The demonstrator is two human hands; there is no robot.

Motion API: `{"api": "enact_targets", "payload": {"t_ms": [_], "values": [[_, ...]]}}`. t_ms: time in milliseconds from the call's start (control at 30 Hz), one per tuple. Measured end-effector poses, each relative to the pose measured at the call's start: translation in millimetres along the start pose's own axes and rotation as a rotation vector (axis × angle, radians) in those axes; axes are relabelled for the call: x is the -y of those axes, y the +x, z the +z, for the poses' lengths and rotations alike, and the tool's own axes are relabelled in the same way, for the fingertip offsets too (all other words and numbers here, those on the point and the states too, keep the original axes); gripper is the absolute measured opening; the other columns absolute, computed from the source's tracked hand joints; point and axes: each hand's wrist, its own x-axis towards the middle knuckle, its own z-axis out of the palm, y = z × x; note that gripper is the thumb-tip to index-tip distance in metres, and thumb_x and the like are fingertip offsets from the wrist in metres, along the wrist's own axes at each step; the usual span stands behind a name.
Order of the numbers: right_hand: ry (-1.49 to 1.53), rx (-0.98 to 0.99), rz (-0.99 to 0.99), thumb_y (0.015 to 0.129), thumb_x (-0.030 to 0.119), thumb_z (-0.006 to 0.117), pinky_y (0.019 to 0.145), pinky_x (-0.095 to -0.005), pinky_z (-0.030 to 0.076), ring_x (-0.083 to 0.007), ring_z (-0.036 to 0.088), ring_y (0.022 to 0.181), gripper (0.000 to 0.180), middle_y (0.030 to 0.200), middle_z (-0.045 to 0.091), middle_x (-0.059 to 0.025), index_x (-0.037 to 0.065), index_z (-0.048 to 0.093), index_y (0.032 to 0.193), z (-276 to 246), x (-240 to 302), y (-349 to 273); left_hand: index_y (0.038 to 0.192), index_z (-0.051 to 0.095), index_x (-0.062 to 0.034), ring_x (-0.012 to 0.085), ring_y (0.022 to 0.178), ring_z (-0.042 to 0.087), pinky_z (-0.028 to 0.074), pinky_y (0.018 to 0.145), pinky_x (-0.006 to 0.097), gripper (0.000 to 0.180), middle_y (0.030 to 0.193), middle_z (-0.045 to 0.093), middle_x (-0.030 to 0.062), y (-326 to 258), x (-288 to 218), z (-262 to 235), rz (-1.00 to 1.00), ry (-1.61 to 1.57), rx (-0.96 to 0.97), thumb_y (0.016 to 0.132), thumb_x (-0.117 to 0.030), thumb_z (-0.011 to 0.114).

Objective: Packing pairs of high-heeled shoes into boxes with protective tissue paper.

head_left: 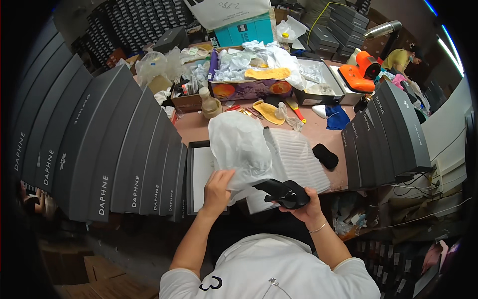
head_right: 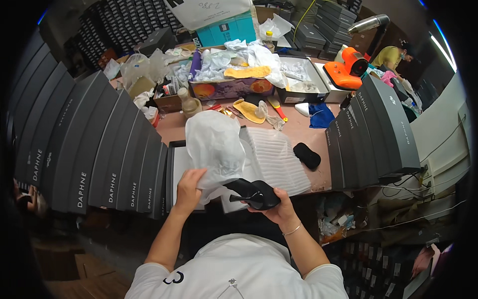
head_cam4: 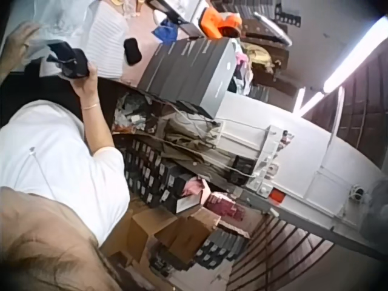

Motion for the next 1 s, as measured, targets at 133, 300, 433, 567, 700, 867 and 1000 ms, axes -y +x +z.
{"api": "enact_targets", "payload": {"t_ms": [133, 300, 433, 567, 700, 867, 1000], "values": [[0.524, -0.024, -0.069, 0.09, 0.045, 0.051, 0.085, -0.0448, 0.058, -0.049, 0.05, 0.118, 0.062, 0.132, 0.047, -0.0272, 0.0, 0.047, 0.132, -12, -15, -2, 0.105, 0.063, -0.0018, 0.0234, 0.071, 0.06, 0.048, 0.065, 0.032, 0.028, 0.083, 0.061, 0.011, 41, -7, -2, -0.408, -0.388, -0.132, 0.078, 0.005, 0.061], [0.643, -0.047, -0.06, 0.089, 0.045, 0.053, 0.081, -0.0432, 0.06, -0.0483, 0.051, 0.117, 0.06, 0.129, 0.05, -0.0252, 0.002, 0.049, 0.131, -16, -16, -7, 0.095, 0.059, -0.0027, 0.029, 0.073, 0.062, 0.049, 0.066, 0.035, 0.018, 0.084, 0.061, 0.0116, 78, -18, -9, -0.154, -0.223, 0.044, 0.078, 0.001, 0.063], [0.601, 0.006, -0.065, 0.089, 0.043, 0.054, 0.086, -0.0455, 0.057, -0.0459, 0.051, 0.118, 0.061, 0.13, 0.05, -0.0251, 0.0, 0.048, 0.131, -17, -15, -9, 0.087, 0.061, -0.0033, 0.0318, 0.075, 0.061, 0.049, 0.068, 0.037, 0.011, 0.083, 0.06, 0.0126, 84, -36, -5, -0.208, -0.295, 0.186, 0.076, -0.001, 0.063], [0.048, -0.072, -0.138, 0.088, 0.037, 0.06, 0.099, -0.0475, 0.047, -0.0372, 0.054, 0.118, 0.061, 0.129, 0.052, -0.0229, -0.003, 0.046, 0.132, 20, -8, -8, 0.085, 0.065, -0.0018, 0.0267, 0.064, 0.061, 0.048, 0.057, 0.033, 0.012, 0.076, 0.06, 0.0112, 68, -77, -18, -0.112, -0.403, 0.057, 0.074, -0.003, 0.069], [-0.07, -0.212, -0.285, 0.088, 0.014, 0.063, 0.094, -0.0345, 0.047, -0.0214, 0.059, 0.108, 0.046, 0.117, 0.06, -0.0128, 0.0, 0.05, 0.129, 39, -31, 17, 0.091, 0.065, -0.0049, 0.0282, 0.06, 0.06, 0.048, 0.052, 0.034, 0.028, 0.075, 0.059, 0.008, 46, -122, -11, 0.297, -0.38, 0.075, 0.064, 0.0, 0.071], [-0.585, -0.173, -0.377, 0.09, 0.015, 0.06, 0.093, -0.0331, 0.048, -0.0207, 0.059, 0.107, 0.043, 0.118, 0.06, -0.012, 0.0, 0.05, 0.129, 23, -30, 54, 0.094, 0.063, -0.0026, 0.0268, 0.062, 0.06, 0.05, 0.056, 0.035, 0.028, 0.079, 0.06, 0.0076, -1, -142, 16, 0.191, -0.639, 0.136, 0.067, -0.005, 0.072], [-1.484, -0.234, -0.463, 0.091, 0.016, 0.058, 0.091, -0.032, 0.048, -0.0202, 0.06, 0.106, 0.042, 0.118, 0.06, -0.0114, 0.001, 0.051, 0.129, 38, -29, 56, 0.106, 0.059, -0.0032, 0.0286, 0.078, 0.062, 0.052, 0.065, 0.033, 0.033, 0.094, 0.06, 0.0126, -6, -153, 24, 0.411, -0.793, 0.438, 0.078, -0.012, 0.073]]}}
